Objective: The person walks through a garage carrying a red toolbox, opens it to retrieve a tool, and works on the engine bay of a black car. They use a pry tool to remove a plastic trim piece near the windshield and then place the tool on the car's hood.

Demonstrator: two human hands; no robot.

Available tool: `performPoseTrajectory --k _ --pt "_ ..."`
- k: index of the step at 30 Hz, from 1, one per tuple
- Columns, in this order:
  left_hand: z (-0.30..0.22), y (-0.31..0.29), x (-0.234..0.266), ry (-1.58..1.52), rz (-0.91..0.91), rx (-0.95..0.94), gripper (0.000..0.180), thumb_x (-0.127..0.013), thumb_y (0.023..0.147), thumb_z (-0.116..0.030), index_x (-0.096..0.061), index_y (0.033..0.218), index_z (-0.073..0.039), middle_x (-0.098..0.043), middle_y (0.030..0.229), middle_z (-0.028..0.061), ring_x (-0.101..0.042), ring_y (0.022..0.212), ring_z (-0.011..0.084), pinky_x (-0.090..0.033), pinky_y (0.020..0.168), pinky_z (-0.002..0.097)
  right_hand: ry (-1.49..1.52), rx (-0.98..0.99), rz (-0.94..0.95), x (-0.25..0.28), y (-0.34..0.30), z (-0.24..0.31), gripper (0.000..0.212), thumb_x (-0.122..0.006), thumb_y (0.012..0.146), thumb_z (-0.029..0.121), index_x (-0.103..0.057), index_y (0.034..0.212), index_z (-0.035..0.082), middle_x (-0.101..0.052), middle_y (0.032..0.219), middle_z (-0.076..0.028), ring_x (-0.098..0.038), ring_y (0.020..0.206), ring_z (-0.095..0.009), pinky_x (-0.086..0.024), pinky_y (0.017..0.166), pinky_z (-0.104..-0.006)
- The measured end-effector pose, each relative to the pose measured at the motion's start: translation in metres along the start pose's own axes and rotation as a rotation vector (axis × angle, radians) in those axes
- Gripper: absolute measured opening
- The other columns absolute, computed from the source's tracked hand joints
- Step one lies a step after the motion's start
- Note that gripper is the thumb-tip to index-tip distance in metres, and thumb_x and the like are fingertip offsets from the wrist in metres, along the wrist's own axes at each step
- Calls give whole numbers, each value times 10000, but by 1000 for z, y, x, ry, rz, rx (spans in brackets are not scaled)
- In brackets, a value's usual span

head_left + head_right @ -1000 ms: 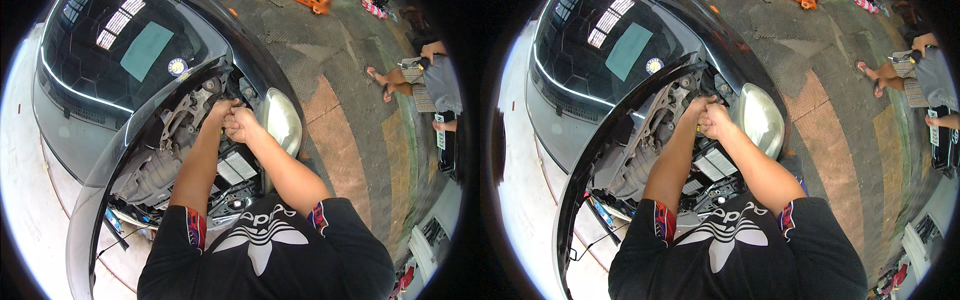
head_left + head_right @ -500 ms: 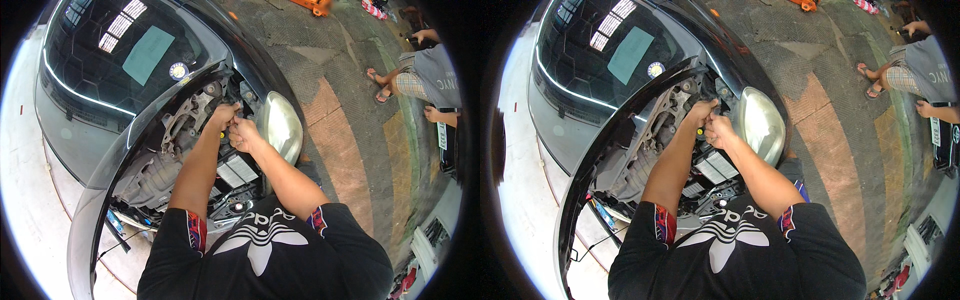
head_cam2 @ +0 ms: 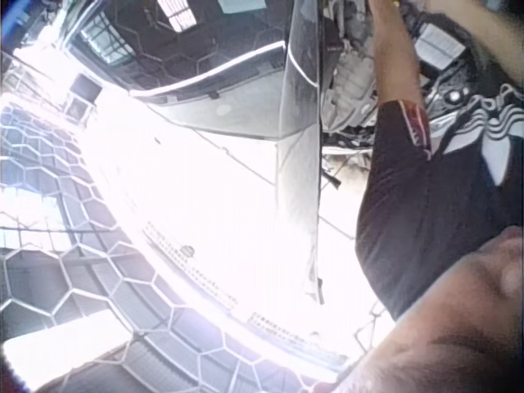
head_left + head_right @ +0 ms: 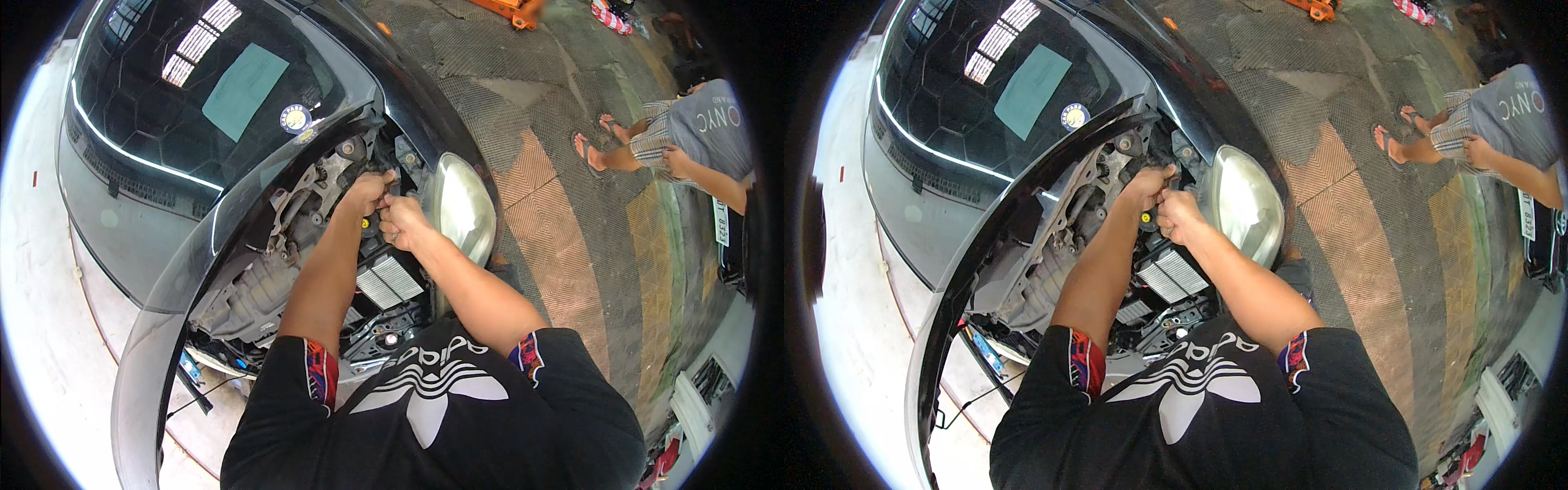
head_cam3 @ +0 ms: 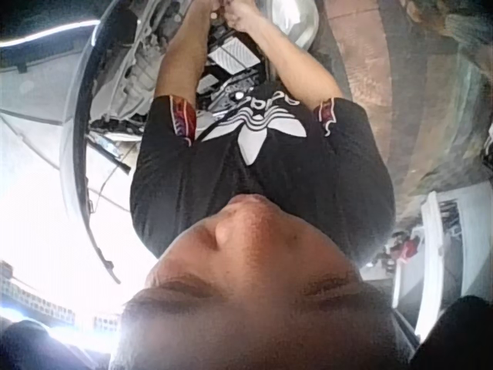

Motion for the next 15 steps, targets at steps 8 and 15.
performPoseTrajectory --k 8,15 --pt "3 -1 -3 -24 -20 2 285 -579 1041 -295 -643 932 -39 -578 728 44 -519 566 166 -440 499 355 -20 15 -27 -5 -5 -2 214 -419 1046 257 -483 877 142 -358 575 36 -303 408 -106 -205 401 -302" --pt "-4 -8 -8 -215 53 136 301 -629 1010 -313 -641 910 -29 -586 641 64 -531 476 173 -441 421 368 252 -46 -4 -18 -7 24 217 -401 1039 207 -481 852 134 -371 567 44 -288 397 -99 -230 422 -284"
Point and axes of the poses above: each hand's wrist, its own y-axis towards the middle knuckle, its own x-axis out of the back of the hand, z = x × y, the point moved 2 cm from there along y, towards the middle knuckle
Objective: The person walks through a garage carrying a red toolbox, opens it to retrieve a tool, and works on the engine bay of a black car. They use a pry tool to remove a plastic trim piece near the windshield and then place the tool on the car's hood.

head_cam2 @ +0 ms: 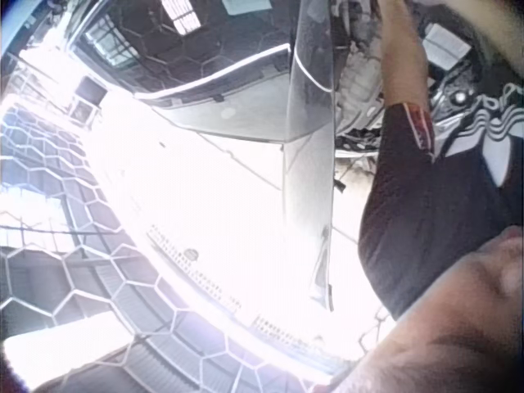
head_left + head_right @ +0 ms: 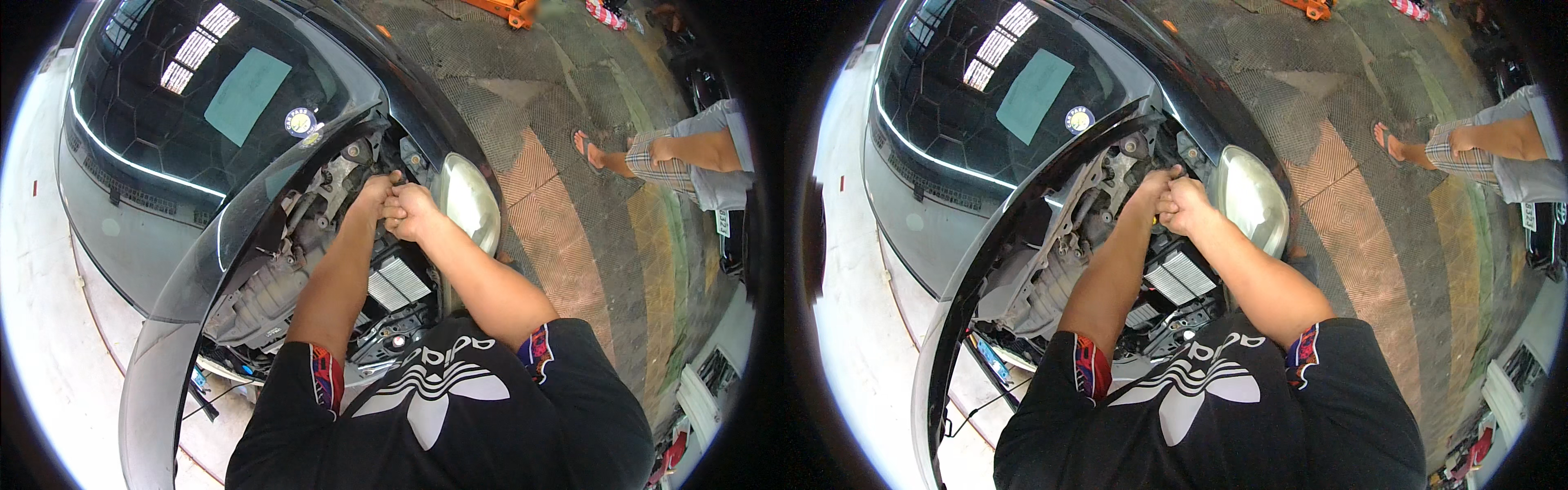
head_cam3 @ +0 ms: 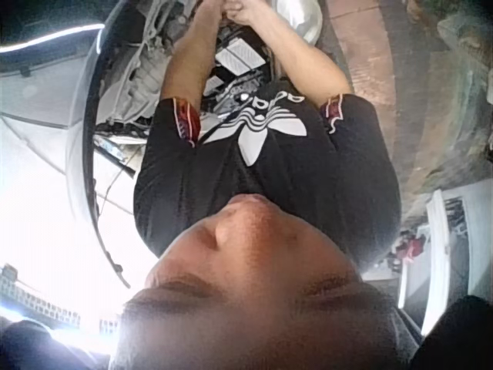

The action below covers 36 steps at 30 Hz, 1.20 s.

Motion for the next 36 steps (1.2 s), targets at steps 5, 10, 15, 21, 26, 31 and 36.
performPoseTrajectory --k 5,10,15,21,26,31,36 --pt "21 33 4 -99 -104 -155 281 -668 992 -300 -639 923 -29 -618 697 53 -522 472 159 -456 436 359 -160 -59 -34 10 -2 7 221 -398 1053 212 -520 888 130 -366 558 62 -272 390 -98 -212 408 -283" --pt "21 24 -5 -97 -129 -219 284 -658 999 -300 -636 906 -32 -547 656 15 -420 433 137 -349 393 343 -185 86 -78 18 1 -18 220 -400 1069 259 -518 929 136 -358 567 46 -279 391 -99 -205 398 -289" --pt "21 28 7 81 -133 -233 323 -649 1006 -321 -678 1053 -2 -606 777 68 -516 552 165 -403 454 381 -276 162 0 33 7 -27 236 -390 1080 298 -501 952 133 -365 580 33 -284 399 -102 -205 398 -293" --pt "16 21 3 183 -246 -263 369 -633 1008 -356 -651 907 -1 -599 722 68 -517 523 193 -383 459 381 -28 139 -82 21 -13 -30 252 -387 1070 272 -531 944 108 -379 591 27 -306 417 -107 -220 410 -291" --pt "9 28 9 370 -291 -276 447 -639 999 -402 -673 998 44 -666 859 118 -618 699 244 -475 591 423 -319 262 -20 15 -4 -44 189 -403 1030 170 -537 915 103 -408 600 19 -321 421 -117 -235 421 -288" --pt "4 20 6 540 -313 -318 452 -639 987 -448 -699 944 -2 -652 779 99 -585 599 207 -461 520 395 -332 399 -13 27 4 -51 149 -452 1017 159 -488 879 116 -403 602 21 -328 417 -107 -214 393 -303" --pt "13 44 29 391 -271 -180 457 -576 1017 -458 -677 873 -35 -658 755 76 -578 572 195 -457 498 370 -340 319 59 45 10 -55 147 -430 1032 174 -481 903 126 -366 587 30 -299 417 -105 -203 391 -303"
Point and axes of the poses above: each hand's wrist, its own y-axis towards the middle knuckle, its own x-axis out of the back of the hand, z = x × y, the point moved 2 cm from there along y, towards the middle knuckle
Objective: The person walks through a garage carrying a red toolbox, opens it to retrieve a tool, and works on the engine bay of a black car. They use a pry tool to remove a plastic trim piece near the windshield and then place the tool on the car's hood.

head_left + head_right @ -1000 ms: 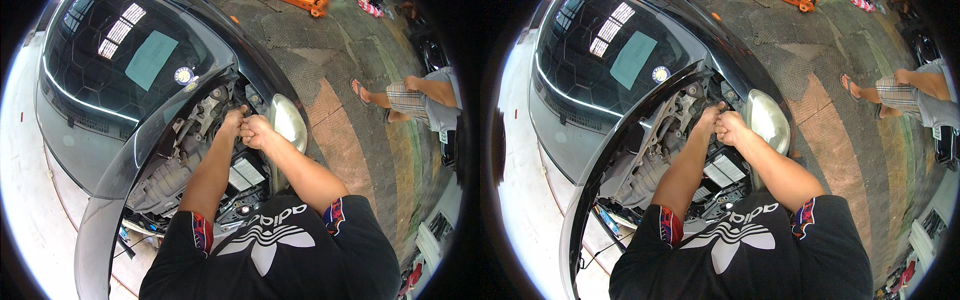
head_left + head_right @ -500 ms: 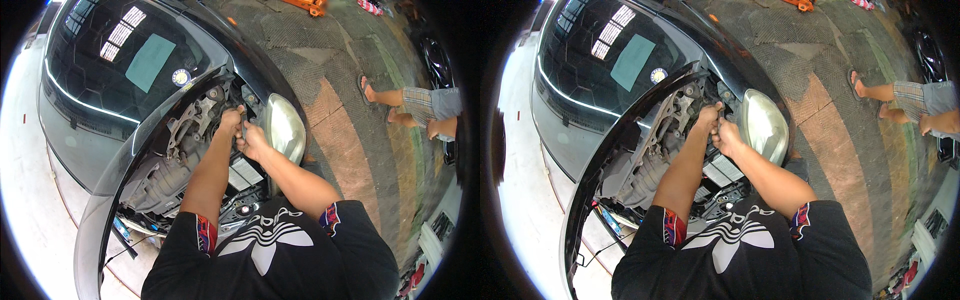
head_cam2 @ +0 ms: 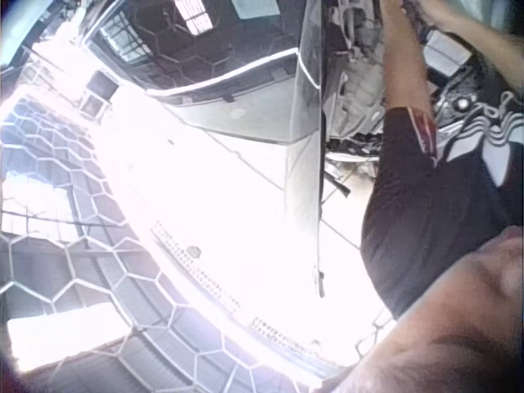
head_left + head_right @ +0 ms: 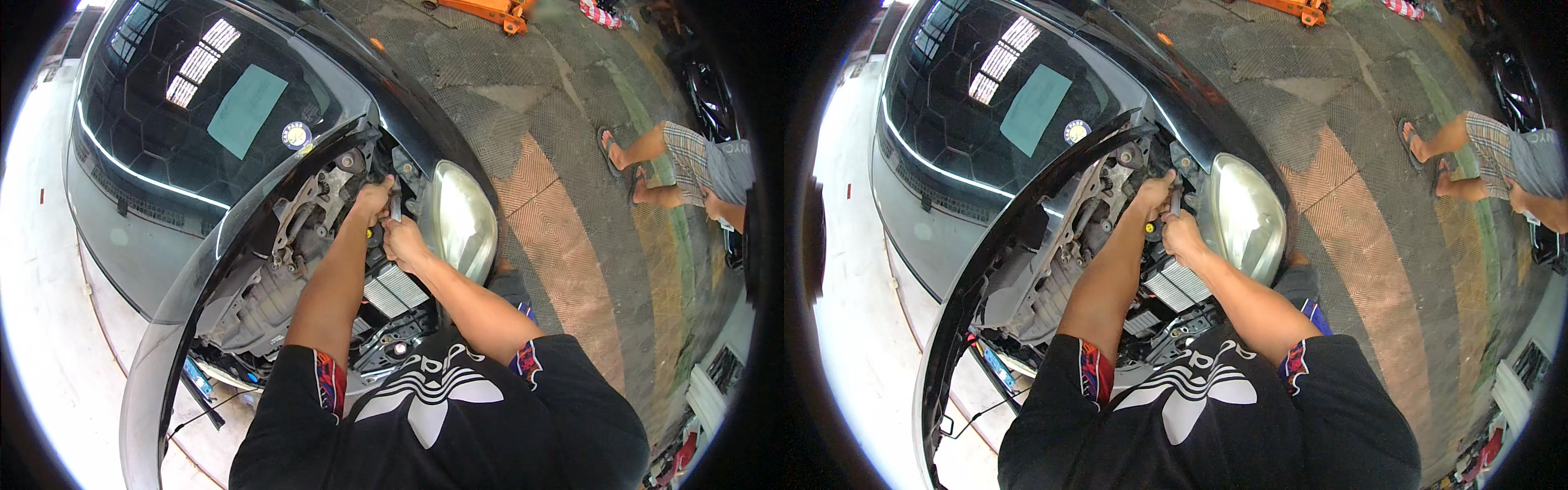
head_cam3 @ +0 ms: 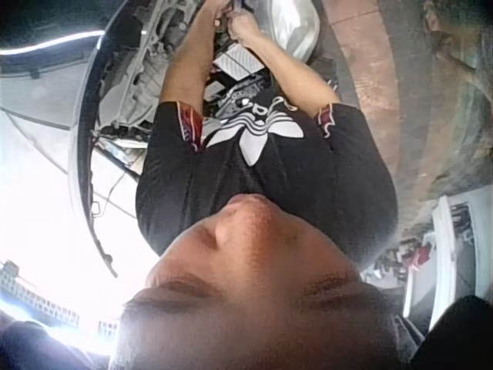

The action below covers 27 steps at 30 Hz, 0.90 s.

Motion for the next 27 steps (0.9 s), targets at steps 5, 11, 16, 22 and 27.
performPoseTrajectory --k 5,11,16,22,27 --pt "-24 -31 -12 -383 182 29 357 -448 1060 -302 -613 1005 9 -723 894 182 -691 747 277 -573 692 412 110 -112 50 -8 6 34 161 -419 1029 170 -481 884 134 -362 580 28 -295 416 -111 -195 406 -304" --pt "-19 -27 4 -384 255 8 310 -376 1006 -217 -585 925 -3 -718 899 226 -701 760 311 -580 711 415 -13 -110 -53 -9 -5 26 129 -424 1037 162 -501 950 106 -390 592 11 -321 424 -117 -209 410 -298" --pt "-24 -31 -7 -442 267 22 306 -398 997 -221 -590 899 -4 -717 894 209 -704 775 301 -571 684 417 -69 33 -27 8 2 11 104 -443 1041 161 -498 1027 74 -407 617 -1 -326 427 -120 -220 399 -300" --pt "-31 -42 -15 -333 144 -6 386 -547 1027 -351 -629 1049 26 -722 926 172 -707 784 283 -563 672 419 23 -103 -14 -3 5 24 113 -437 1008 125 -516 932 99 -397 588 7 -327 409 -120 -209 377 -314" --pt "-30 -37 -17 -271 148 24 453 -575 1025 -431 -616 1181 -7 -714 992 141 -702 810 247 -554 651 400 -86 -51 -13 -2 1 26 154 -460 1010 149 -489 861 124 -353 577 31 -307 416 -112 -215 383 -305"
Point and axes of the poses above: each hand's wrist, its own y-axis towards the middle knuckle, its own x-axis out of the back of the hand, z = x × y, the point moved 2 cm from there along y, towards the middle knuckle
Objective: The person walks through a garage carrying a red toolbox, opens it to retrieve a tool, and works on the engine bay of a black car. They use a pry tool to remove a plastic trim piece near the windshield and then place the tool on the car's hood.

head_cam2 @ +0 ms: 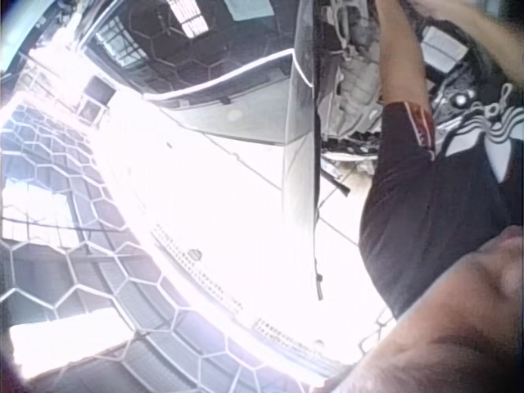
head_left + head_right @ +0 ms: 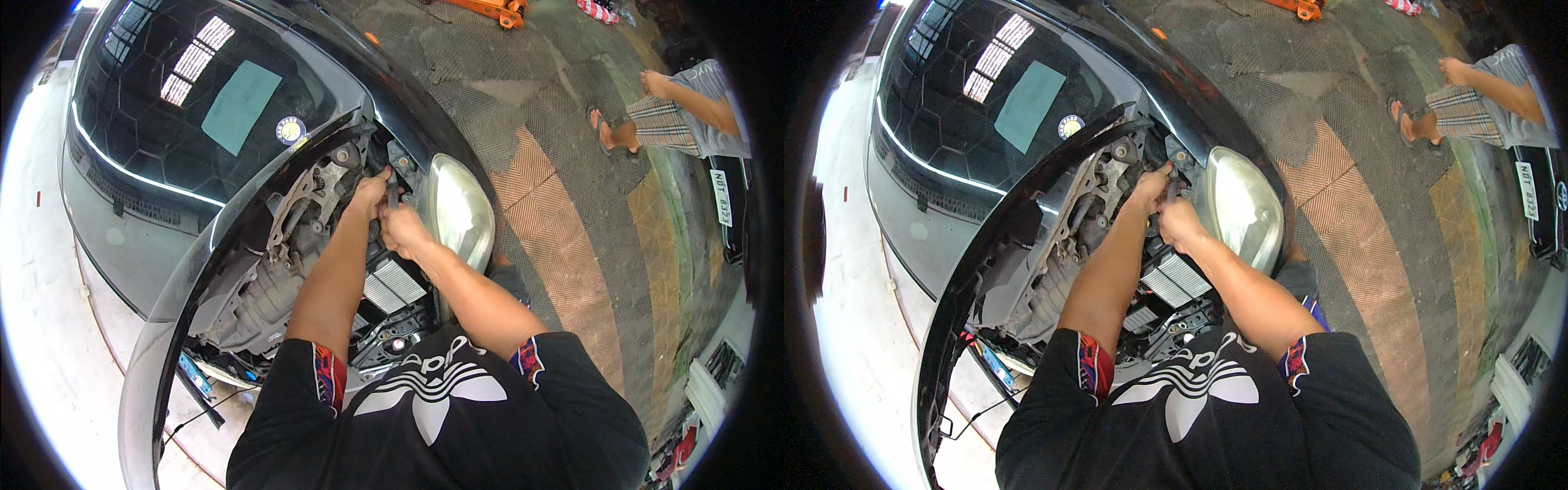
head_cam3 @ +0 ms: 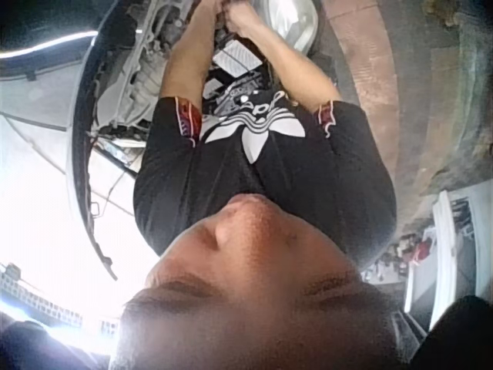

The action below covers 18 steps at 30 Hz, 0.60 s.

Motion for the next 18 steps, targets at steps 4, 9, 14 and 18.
performPoseTrajectory --k 4,9,14,18 --pt "2 3 -2 -19 -33 -14 340 -561 1039 -372 -659 1046 -46 -723 889 102 -676 749 216 -568 658 387 -35 128 -33 9 -6 -13 156 -463 1006 131 -493 854 117 -348 574 30 -283 401 -102 -196 366 -296" --pt "-10 -12 -9 -25 11 16 386 -548 1042 -373 -629 1133 -7 -711 970 128 -690 811 223 -553 642 368 115 -94 112 11 17 5 164 -440 1007 174 -471 850 142 -348 555 34 -311 399 -127 -208 393 -325" --pt "5 6 15 -83 85 30 330 -516 1059 -297 -633 1077 11 -718 963 130 -687 805 220 -564 677 350 130 -139 33 -7 3 15 181 -435 1005 161 -473 830 137 -325 554 35 -264 399 -123 -193 392 -326" --pt "-1 -8 7 -40 125 -30 241 -490 1071 -196 -611 1101 10 -701 976 123 -682 835 208 -578 704 340 53 12 79 14 2 -4 154 -460 1012 154 -503 868 121 -361 561 24 -289 408 -126 -214 396 -322"
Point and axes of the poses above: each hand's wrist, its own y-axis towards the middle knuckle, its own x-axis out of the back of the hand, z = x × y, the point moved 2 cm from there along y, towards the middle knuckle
